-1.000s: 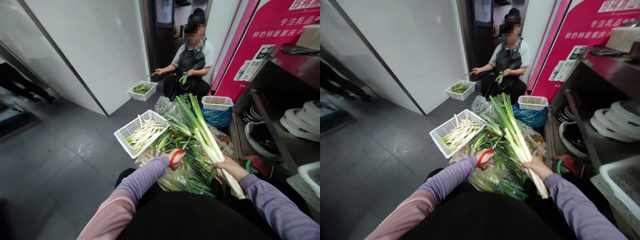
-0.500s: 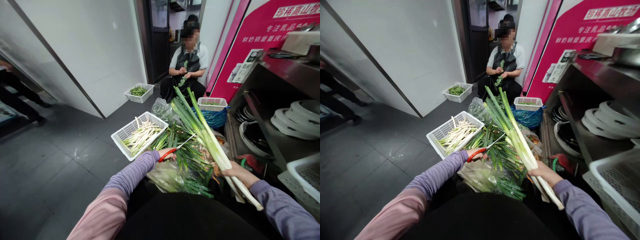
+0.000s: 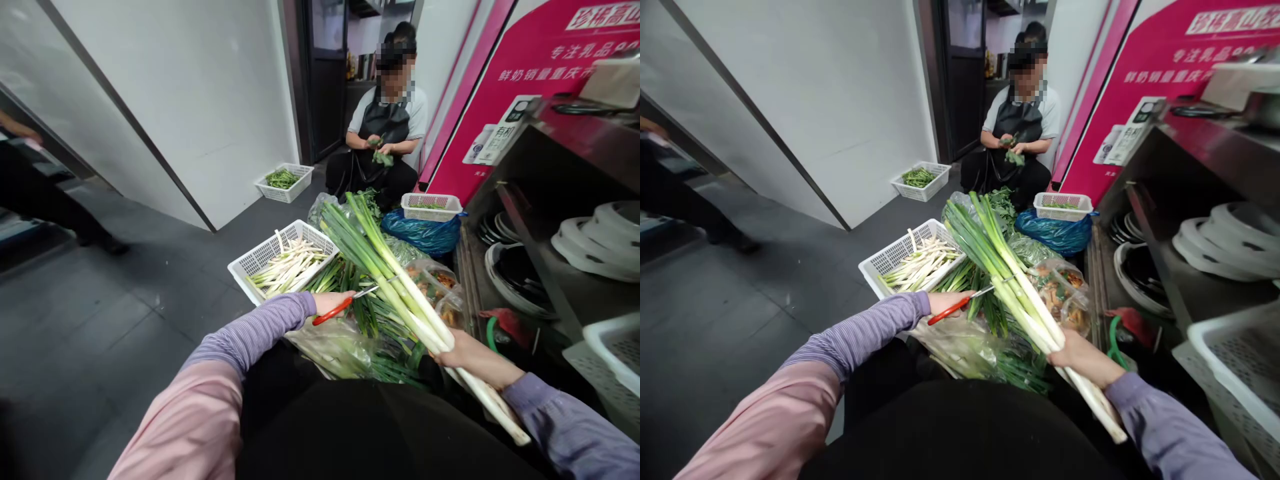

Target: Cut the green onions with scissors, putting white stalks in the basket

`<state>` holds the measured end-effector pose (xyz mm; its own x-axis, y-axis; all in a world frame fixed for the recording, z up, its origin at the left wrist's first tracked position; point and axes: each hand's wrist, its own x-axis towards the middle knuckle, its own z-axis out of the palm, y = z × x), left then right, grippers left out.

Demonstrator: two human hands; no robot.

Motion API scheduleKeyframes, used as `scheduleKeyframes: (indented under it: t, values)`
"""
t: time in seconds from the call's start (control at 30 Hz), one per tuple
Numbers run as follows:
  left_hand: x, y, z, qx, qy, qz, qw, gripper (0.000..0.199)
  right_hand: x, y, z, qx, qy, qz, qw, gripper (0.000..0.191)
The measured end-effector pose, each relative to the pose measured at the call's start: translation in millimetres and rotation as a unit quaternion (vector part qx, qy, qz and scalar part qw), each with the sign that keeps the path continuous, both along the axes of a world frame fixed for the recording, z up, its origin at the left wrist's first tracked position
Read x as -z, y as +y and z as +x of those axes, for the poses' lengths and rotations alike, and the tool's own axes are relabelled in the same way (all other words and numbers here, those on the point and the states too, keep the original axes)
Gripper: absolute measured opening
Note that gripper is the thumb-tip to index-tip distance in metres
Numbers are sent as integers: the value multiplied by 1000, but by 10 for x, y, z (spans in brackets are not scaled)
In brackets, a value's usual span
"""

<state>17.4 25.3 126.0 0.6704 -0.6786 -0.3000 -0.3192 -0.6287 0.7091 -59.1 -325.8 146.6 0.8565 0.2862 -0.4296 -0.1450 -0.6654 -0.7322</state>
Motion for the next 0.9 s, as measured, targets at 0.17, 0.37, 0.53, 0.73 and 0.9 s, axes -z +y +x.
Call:
scheduleKeyframes:
  t: [0.17,0.37,0.53,0.73,0.9]
  values:
    - [-66,71,-82,-30,16,44,998,35,-171,85,-41,-31,-4,-25,999,39]
    - [41,46,-198,-18,-93,39,995,27,-116,99,-83,3,22,-2,1000,40]
    - [182,-104,-185,-34,-98,41,994,22,91,60,-81,32,25,16,999,37]
    - [361,-326,-43,-90,26,-19,995,18,327,-77,47,79,5,22,997,38]
    - [475,-451,124,-206,225,-69,950,37,298,-209,193,111,-25,32,993,45]
